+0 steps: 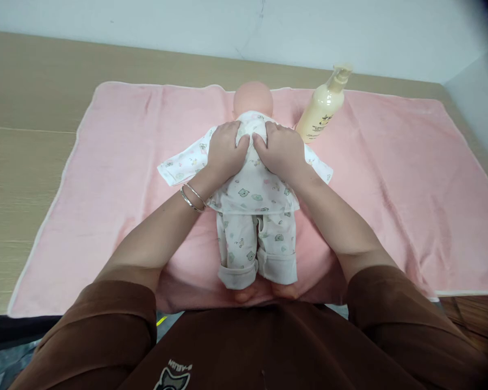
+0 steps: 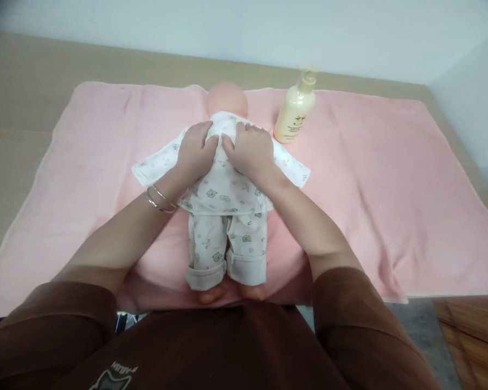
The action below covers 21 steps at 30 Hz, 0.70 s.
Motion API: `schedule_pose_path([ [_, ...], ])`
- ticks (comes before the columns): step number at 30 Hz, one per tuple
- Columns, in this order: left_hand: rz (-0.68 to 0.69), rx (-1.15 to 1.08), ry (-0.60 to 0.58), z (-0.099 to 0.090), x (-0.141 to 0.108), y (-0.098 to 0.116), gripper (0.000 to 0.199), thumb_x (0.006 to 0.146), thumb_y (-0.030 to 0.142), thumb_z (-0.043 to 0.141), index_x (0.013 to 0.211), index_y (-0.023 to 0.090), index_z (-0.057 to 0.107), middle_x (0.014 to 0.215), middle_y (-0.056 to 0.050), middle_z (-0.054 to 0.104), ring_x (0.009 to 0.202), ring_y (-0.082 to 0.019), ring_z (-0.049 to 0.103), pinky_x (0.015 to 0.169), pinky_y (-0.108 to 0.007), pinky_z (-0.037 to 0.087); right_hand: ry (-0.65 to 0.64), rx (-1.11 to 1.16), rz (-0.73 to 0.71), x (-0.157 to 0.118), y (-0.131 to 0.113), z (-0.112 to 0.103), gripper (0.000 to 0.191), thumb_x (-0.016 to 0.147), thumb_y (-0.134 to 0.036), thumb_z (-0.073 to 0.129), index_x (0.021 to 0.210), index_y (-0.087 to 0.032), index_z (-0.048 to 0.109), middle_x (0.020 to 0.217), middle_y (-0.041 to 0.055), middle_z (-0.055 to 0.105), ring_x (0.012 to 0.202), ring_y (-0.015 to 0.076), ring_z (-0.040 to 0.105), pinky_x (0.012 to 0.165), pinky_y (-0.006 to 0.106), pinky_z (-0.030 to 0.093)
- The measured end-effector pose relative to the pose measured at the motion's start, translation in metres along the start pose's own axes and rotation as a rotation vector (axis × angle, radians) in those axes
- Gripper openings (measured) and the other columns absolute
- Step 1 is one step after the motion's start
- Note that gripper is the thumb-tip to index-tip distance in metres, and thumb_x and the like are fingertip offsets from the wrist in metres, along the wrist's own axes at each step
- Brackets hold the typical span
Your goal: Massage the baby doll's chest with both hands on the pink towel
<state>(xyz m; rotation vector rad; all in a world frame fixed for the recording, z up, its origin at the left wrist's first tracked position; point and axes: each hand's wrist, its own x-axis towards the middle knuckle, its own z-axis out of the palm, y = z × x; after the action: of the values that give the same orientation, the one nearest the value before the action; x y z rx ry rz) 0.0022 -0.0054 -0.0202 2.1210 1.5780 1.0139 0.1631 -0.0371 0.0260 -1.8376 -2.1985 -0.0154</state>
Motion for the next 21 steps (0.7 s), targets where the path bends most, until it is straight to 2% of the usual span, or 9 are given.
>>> schedule_pose_path([
  [6,-0.025,0.03,-0.03,-0.0049,-0.0008,0.0072,0.048,0.099,0.035,0.045,0.138,0.014,0.064,0.147,-0.016,0.067,0.145,-0.033,0.057,0.131,-0.049,0.037,0.061,0.017,-0.021,0.0008,0.0027,0.0045,0.054,0.108,-0.048,0.029,0.119,-0.01,0.065,0.11,0.0213,0.075,0.106,0.0364,0.068,0.098,0.052,0.051],
  [21,-0.029,0.047,-0.035,-0.0046,-0.0004,0.0057,0.048,0.099,0.036,0.044,0.137,0.015,0.064,0.146,-0.016,0.067,0.144,-0.032,0.057,0.131,-0.049,0.038,0.035,0.012,-0.014,0.0006,0.0017,0.0034,0.054,0.108,-0.046,0.028,0.122,-0.008,0.064,0.113,0.0228,0.074,0.109,0.0375,0.068,0.1,0.054,0.05],
])
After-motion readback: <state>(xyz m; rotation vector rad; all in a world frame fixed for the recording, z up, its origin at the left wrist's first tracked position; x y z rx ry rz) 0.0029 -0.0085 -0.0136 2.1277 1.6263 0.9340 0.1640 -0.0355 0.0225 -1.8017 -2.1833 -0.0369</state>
